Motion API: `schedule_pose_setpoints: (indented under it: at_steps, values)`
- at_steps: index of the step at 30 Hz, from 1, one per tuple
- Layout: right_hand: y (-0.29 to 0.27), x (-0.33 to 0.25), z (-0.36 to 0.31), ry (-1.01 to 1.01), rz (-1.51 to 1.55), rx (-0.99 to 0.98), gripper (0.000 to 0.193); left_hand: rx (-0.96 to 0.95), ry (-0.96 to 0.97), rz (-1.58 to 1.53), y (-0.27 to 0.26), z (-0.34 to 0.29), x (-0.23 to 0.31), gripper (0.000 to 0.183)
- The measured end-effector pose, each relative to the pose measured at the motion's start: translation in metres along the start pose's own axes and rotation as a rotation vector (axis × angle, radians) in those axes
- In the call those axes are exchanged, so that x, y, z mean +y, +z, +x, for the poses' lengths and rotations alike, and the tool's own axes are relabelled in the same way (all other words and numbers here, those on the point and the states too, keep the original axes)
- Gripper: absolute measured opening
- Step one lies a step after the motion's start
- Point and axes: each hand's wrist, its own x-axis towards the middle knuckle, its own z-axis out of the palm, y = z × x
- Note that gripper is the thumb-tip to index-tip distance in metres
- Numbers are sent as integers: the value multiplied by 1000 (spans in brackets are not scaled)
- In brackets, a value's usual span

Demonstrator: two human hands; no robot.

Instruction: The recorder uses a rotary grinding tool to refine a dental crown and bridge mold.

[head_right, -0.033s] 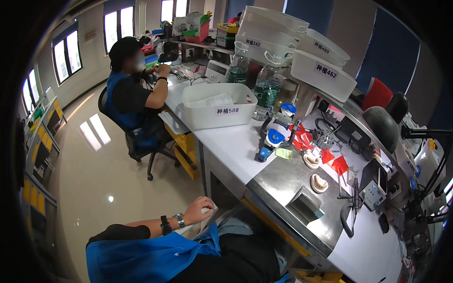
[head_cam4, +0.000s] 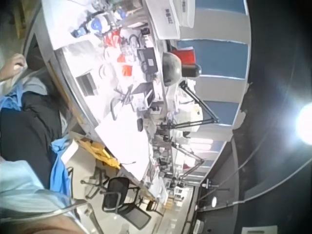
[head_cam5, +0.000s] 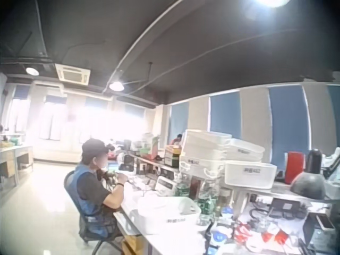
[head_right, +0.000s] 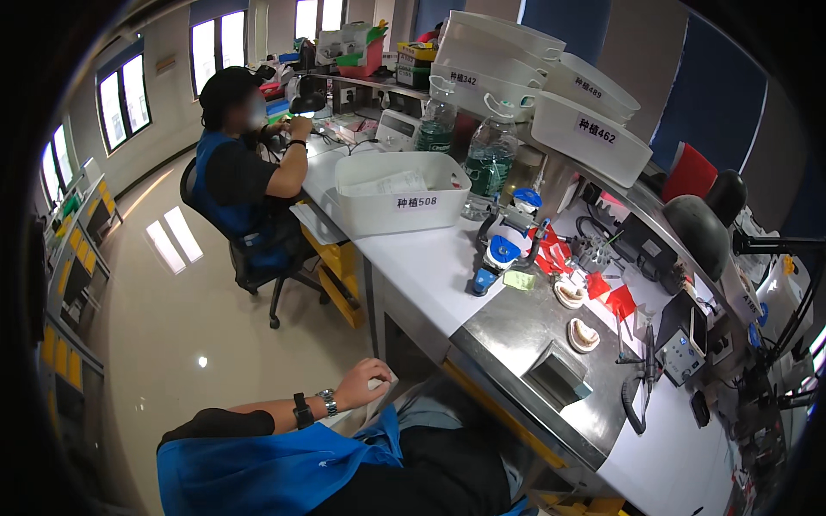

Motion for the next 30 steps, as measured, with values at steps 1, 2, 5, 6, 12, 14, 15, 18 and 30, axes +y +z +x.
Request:
schedule_pose_setpoints:
  at_steps: [1, 2, 5, 6, 12, 14, 15, 18, 30]
  values:
    - [0, -1, 1, -3, 1, 0, 44, -4, 3, 7, 0, 0, 0, 9]
    - [0, -3, 3, -6, 1, -1, 44, 0, 10, 9, 0, 0, 0, 9]
    - [0, -6, 5, -18, -8, -8, 44, -1, 1, 17, 1, 0, 0, 8]
    - [0, -7, 6, -19, -11, -9, 44, -3, -12, 10, 2, 0, 0, 8]
    - [-3, -8, 6, -26, -13, -9, 44, -21, -25, -30, 1, 1, 0, 8]
    - [-4, -6, 6, -28, -12, -5, 44, -49, -43, -40, 0, 1, 0, 10]
    - [-4, -5, 5, -28, -14, -3, 44, -23, -21, -36, 0, 1, 0, 8]
    - [-7, 2, 0, -34, -8, 11, 44, -7, 4, -39, 0, 1, 2, 7]
    - [-11, 74, -52, 96, 39, 102, 43, -23, 43, -50, 7, 3, -1, 8]
